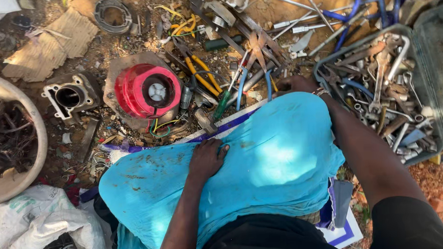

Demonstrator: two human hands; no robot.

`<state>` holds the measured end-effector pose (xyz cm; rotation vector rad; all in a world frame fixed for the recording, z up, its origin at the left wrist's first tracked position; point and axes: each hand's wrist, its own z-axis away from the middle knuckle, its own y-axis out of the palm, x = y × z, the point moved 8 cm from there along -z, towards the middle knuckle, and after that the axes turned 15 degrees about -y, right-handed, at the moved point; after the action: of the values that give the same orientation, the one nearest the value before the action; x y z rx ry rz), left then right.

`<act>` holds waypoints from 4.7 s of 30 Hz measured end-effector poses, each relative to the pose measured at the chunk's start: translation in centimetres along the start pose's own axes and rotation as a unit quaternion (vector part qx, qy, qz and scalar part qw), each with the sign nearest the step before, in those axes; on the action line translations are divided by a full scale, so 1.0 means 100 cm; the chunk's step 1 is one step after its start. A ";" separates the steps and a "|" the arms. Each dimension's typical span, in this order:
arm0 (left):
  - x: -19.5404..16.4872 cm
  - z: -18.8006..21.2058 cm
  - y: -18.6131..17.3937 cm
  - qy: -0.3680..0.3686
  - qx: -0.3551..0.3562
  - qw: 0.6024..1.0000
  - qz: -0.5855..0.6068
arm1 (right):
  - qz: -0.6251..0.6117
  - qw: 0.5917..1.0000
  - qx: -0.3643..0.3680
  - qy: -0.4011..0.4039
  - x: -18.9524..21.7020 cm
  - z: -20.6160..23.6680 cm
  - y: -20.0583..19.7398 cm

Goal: The person sits on the ground repairing motorcycle electrical parts. They use a screwdriver to unscrew and remove wiring from a headlight housing resting on their lap, set the housing aside, then use a screwdriver and hammer to work on a magneto assembly mounted on a stone block.

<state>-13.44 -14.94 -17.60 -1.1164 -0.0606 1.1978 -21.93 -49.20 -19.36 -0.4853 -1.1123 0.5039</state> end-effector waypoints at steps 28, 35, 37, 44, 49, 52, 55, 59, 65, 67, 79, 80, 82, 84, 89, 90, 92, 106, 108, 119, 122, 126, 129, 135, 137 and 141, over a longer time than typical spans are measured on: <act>0.006 -0.056 -0.261 0.001 -0.290 0.954 0.077 | 0.096 0.994 0.010 0.044 0.316 0.004 -0.017; 0.007 -0.056 -0.259 0.037 -0.301 0.951 0.063 | 0.181 0.976 0.033 -0.117 0.333 -0.029 -0.066; 0.008 -0.054 -0.258 0.048 -0.308 0.948 0.061 | 0.211 0.965 0.038 -0.147 0.334 -0.030 -0.064; 0.012 -0.058 -0.254 0.040 -0.301 0.950 0.070 | 0.172 0.980 0.055 -0.087 0.322 -0.029 -0.058; 0.008 -0.054 -0.255 0.057 -0.316 0.944 0.077 | 0.227 0.955 0.074 -0.174 0.331 -0.043 -0.065; 0.007 -0.052 -0.257 0.050 -0.314 0.945 0.083 | 0.240 0.957 0.107 -0.123 0.326 -0.049 -0.066; 0.006 -0.052 -0.260 0.035 -0.307 0.946 0.093 | 0.200 0.968 0.085 -0.122 0.332 -0.044 -0.061; 0.002 -0.050 -0.264 0.057 -0.302 0.946 0.105 | 0.121 0.989 -0.005 -0.081 0.323 -0.018 -0.042; 0.002 -0.052 -0.263 0.067 -0.290 0.950 0.096 | -0.003 0.986 -0.152 -0.073 0.295 0.015 -0.002; 0.001 -0.051 -0.263 0.069 -0.293 0.949 0.090 | -0.031 0.978 -0.193 -0.074 0.293 0.021 0.012; 0.002 -0.054 -0.257 0.061 -0.324 0.941 0.074 | -0.167 0.906 -0.387 -0.039 0.275 0.022 0.128; 0.005 -0.056 -0.260 0.043 -0.331 0.938 0.095 | -0.158 0.890 -0.412 -0.116 0.289 0.014 0.132; 0.008 -0.058 -0.260 0.009 -0.313 0.941 0.126 | -0.020 0.870 -0.454 -0.188 0.311 -0.013 0.132; 0.015 -0.065 -0.270 -0.012 -0.284 0.950 0.127 | -0.101 0.904 -0.401 -0.111 0.300 -0.023 0.137; 0.006 -0.061 -0.270 0.014 -0.329 0.940 0.088 | -0.021 0.939 -0.314 -0.137 0.293 0.005 0.052; 0.003 -0.056 -0.266 0.037 -0.347 0.934 0.084 | 0.033 0.936 -0.286 -0.200 0.306 0.014 0.032; 0.007 -0.053 -0.256 0.041 -0.341 0.936 0.078 | 0.029 0.988 -0.145 -0.036 0.288 0.017 0.013; 0.009 -0.056 -0.261 0.070 -0.289 0.953 0.064 | 0.090 0.982 0.011 -0.165 0.323 -0.035 -0.052; 0.012 -0.059 -0.259 0.059 -0.282 0.955 0.063 | 0.085 0.990 0.037 -0.105 0.319 -0.035 -0.046; 0.009 -0.052 -0.262 0.093 -0.318 0.941 0.073 | 0.120 0.983 -0.038 -0.132 0.333 -0.022 -0.040; 0.008 -0.053 -0.264 0.089 -0.314 0.941 0.088 | 0.114 0.982 -0.042 -0.146 0.339 -0.027 -0.042; 0.005 -0.051 -0.267 0.080 -0.319 0.942 0.065 | 0.119 0.992 -0.016 -0.028 0.326 -0.018 -0.025; 0.007 -0.052 -0.266 0.066 -0.309 0.947 0.061 | 0.075 0.991 -0.101 -0.035 0.322 -0.002 -0.004; 0.007 -0.054 -0.263 0.104 -0.329 0.936 0.064 | -0.006 0.952 -0.274 -0.133 0.307 0.020 0.049; 0.011 -0.056 -0.266 0.087 -0.328 0.934 0.109 | -0.045 0.964 -0.260 0.018 0.286 0.006 0.078; 0.009 -0.056 -0.271 0.068 -0.337 0.934 0.091 | -0.039 0.886 -0.427 -0.178 0.327 -0.031 0.094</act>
<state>9.18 -16.14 -1.65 -1.8380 -0.2843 1.2971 -8.71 -22.37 -2.80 -1.1403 -1.6941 -0.0088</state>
